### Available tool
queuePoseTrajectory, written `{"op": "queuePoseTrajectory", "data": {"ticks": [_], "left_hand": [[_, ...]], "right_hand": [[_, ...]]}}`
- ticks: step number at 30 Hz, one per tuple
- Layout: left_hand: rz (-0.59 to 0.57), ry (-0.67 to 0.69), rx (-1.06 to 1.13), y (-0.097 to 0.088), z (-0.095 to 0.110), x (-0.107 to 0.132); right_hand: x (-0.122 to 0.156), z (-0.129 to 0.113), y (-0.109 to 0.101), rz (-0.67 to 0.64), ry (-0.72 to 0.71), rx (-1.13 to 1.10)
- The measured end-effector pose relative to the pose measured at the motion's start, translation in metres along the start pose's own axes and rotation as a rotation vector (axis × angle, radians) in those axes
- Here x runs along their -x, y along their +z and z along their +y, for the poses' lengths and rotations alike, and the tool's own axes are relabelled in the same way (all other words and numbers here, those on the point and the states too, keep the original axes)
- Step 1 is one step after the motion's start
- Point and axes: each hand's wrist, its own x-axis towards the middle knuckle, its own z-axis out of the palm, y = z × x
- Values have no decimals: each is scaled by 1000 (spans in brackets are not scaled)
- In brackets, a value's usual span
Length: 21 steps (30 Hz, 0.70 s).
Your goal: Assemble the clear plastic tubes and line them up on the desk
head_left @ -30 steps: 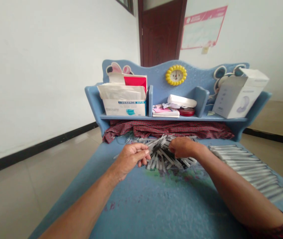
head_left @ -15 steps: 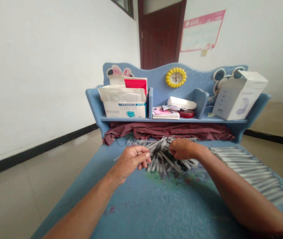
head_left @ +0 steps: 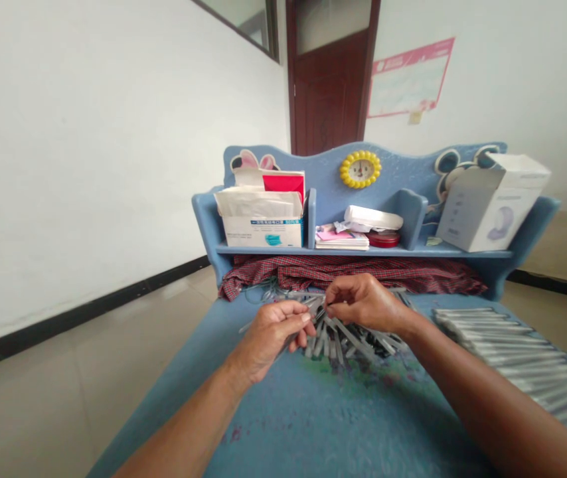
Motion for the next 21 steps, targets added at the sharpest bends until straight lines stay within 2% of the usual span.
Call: {"op": "queuePoseTrajectory", "data": {"ticks": [5, 10, 21], "left_hand": [[-10, -2, -20, 1, 5, 2], [-5, -14, -53, 3, 9, 3], [-16, -45, -72, 5, 9, 4]], "right_hand": [[-1, -3, -10, 42, -26, -10], [1, -4, -13, 24, 10, -128], [1, -3, -12, -55, 5, -123]]}}
